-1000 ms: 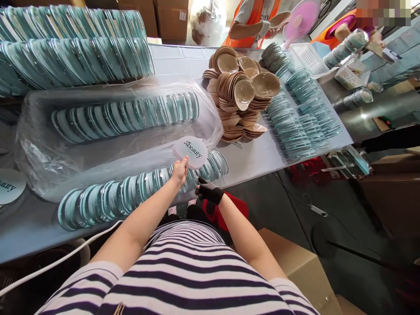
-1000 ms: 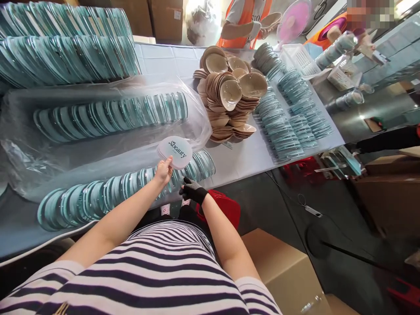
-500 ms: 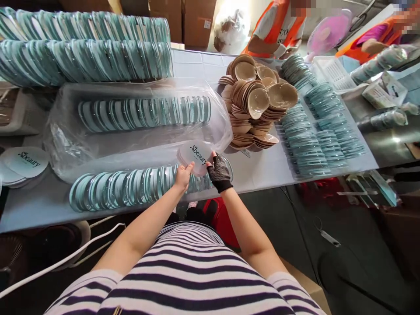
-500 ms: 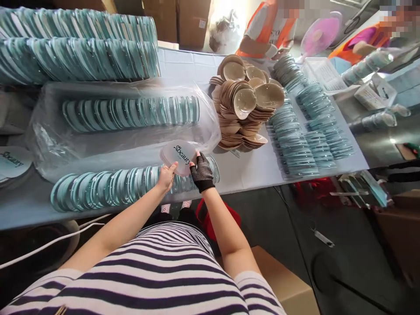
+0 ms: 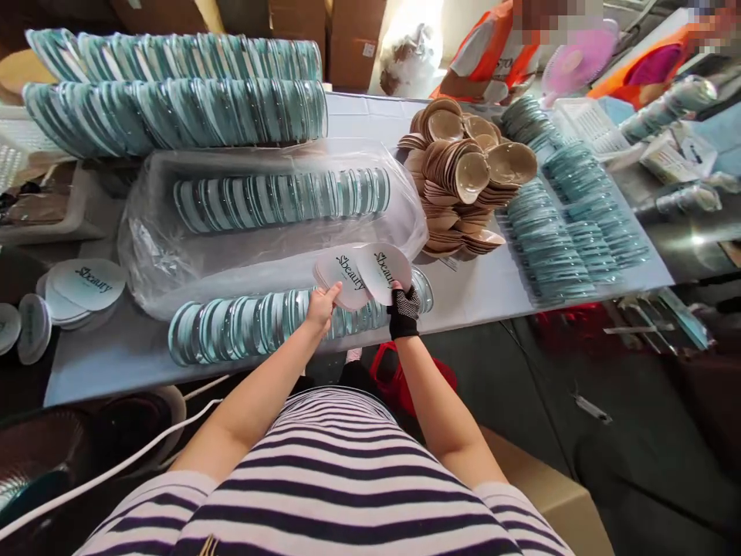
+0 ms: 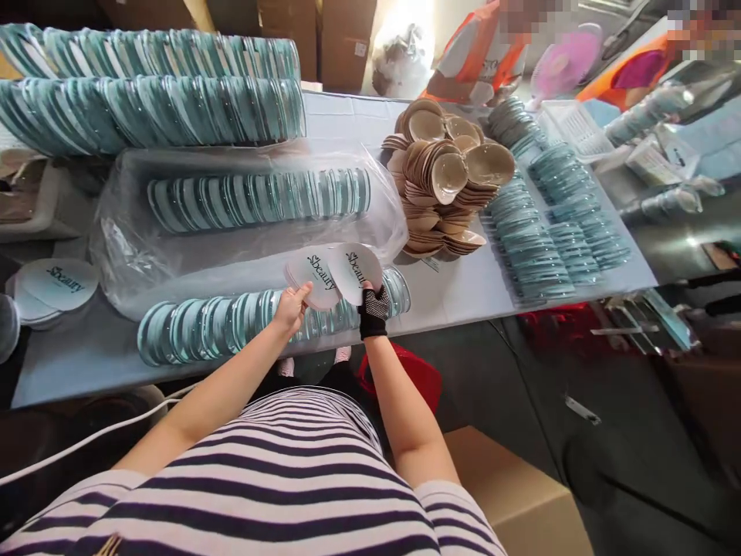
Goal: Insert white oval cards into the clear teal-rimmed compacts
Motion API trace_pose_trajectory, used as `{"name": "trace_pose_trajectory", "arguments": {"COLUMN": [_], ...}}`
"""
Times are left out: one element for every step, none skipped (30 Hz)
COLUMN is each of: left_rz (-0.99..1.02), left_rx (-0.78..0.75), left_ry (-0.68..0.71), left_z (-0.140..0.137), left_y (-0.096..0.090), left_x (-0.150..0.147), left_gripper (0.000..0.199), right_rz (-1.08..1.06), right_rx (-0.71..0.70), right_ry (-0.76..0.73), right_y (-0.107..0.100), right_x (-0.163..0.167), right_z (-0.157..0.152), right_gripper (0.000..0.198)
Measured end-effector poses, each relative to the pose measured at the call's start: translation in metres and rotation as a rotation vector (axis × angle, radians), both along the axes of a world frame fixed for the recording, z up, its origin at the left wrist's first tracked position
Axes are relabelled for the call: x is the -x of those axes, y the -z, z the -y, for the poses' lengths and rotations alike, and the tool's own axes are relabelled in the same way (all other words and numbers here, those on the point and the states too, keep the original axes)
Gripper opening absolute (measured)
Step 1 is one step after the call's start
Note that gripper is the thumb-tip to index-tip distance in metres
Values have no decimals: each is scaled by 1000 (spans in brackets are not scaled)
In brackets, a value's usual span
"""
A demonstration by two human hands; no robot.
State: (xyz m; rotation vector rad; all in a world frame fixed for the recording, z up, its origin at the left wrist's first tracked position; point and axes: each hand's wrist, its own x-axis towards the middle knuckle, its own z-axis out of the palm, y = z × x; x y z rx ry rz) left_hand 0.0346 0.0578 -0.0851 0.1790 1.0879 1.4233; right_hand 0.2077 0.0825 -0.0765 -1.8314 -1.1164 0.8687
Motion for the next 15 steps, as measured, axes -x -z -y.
{"name": "trace_pose_trajectory", "arguments": {"left_rz": [4,11,20,31,44,60,78,94,106,111,110,104,98,92,89], "left_rx": [1,0,1,4,6,9,13,21,32,46,60,71,79,85,89], "left_ry": [5,0,-14,-25,-31,-26,-8,18,47,76,102,124,140,153,162], "left_z": [-1,-2,-4,-7,-10,-13,-17,-20,-23,-26,-28,-29,-31,-31,-32], "left_y": [0,0,0,0,1,2,4,5,7,9,11,14,16,18,20], "left_x": [8,16,22,27,30,31,31,29,27,24,21,19,18,17,16], "left_gripper": [24,25,25,23,20,18,16,16,16,16,16,15,14,12,12], "right_rz": [24,77,158,257,362,463,548,617,671,715,751,780,804,825,842], "right_rx": [-47,-97,-137,-157,-156,-138,-112,-90,-71,-49,-16,27,80,143,212], "right_ry": [83,151,196,215,206,176,123,56,-15,-87,-148,-197,-234,-264,-298], "right_y": [3,6,10,14,19,23,27,31,33,35,36,35,34,32,30], "right_x": [-4,-9,-13,-17,-20,-22,-23,-22,-21,-18,-15,-10,-6,-1,4], "right_z": [12,28,46,66,87,108,128,145,159,170,175,177,175,169,160], "right_gripper": [49,49,48,46,45,43,43,43,44,44,44,44,42,41,40]}}
